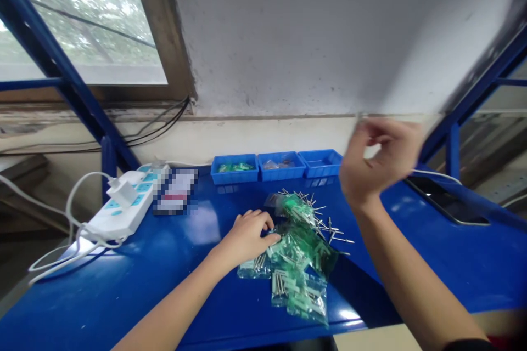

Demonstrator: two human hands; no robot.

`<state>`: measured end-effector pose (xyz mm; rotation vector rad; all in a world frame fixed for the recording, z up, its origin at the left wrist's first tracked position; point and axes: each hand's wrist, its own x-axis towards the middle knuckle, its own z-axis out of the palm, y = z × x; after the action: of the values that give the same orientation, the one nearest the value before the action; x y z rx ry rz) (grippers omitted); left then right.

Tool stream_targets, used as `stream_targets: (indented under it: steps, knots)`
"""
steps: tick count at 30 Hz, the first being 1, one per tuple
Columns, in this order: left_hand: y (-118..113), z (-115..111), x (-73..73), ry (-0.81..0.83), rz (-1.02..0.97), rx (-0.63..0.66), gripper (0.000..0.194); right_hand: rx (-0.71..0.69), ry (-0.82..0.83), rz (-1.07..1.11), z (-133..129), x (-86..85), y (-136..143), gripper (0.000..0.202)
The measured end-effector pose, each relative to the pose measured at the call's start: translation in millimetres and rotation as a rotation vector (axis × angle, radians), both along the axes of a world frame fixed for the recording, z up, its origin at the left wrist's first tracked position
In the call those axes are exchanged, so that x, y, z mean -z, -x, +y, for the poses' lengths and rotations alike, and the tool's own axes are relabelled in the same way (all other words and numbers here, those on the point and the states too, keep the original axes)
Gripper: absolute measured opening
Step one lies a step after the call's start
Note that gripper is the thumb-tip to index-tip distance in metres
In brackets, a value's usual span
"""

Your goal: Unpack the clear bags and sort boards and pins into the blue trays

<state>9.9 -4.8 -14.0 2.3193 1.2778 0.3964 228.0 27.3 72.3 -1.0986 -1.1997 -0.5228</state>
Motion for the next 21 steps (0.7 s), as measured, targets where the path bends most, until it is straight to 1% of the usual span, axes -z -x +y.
stream_targets:
  steps: [1,3,5,6,8,9,11,13,15,16,18,20,21]
  knots:
    - [0.1,0.7,0.8,0.045,-0.031,0.004,0.018,0.013,0.07,-0.109,6.0,4.7,-1.0,0.019]
    - [0.6,3.4,2.4,0.128,-0.11,0.002,0.013,0.003,0.272,-0.333,14.4,24.2,2.6,0.019]
    - [2.0,7.6,3.1,0.167,-0.196,-0.024,0.012,0.007,0.469,-0.397,15.8,49.9,11.2,0.022]
    - [3.0,10.0,2.6,0.163,-0.239,-0.051,0.012,-0.04,0.554,-0.403,13.8,61.5,16.4,0.022]
    - [5.5,14.1,-0.1,0.092,-0.333,-0.127,0.011,-0.224,0.702,-0.379,5.9,77.3,27.1,0.025]
    - [6.6,15.5,-2.1,0.025,-0.379,-0.165,0.01,-0.327,0.763,-0.329,1.1,80.7,32.3,0.027]
    - [8.3,15.8,-6.8,-0.148,-0.457,-0.223,0.009,-0.536,0.875,-0.155,-8.1,80.5,42.6,0.034]
    - [8.3,12.9,-10.9,-0.309,-0.505,-0.228,0.009,-0.744,0.988,0.088,-14.5,75.8,52.3,0.042]
    - [6.7,7.9,-13.2,-0.401,-0.519,-0.188,0.01,-0.92,1.073,0.328,-17.6,72.0,60.0,0.044]
    - [5.3,5.2,-13.4,-0.425,-0.516,-0.158,0.01,-0.982,1.08,0.429,-18.0,71.1,62.7,0.042]
    - [2.3,0.8,-12.6,-0.45,-0.488,-0.1,0.01,-1.05,1.024,0.558,-17.7,71.1,65.0,0.034]
    - [-0.6,-1.4,-10.9,-0.454,-0.452,-0.07,0.009,-1.051,0.909,0.615,-16.5,72.1,63.9,0.03]
    - [-1.7,-1.5,-10.2,-0.442,-0.439,-0.067,0.009,-1.036,0.854,0.624,-16.1,72.5,62.6,0.031]
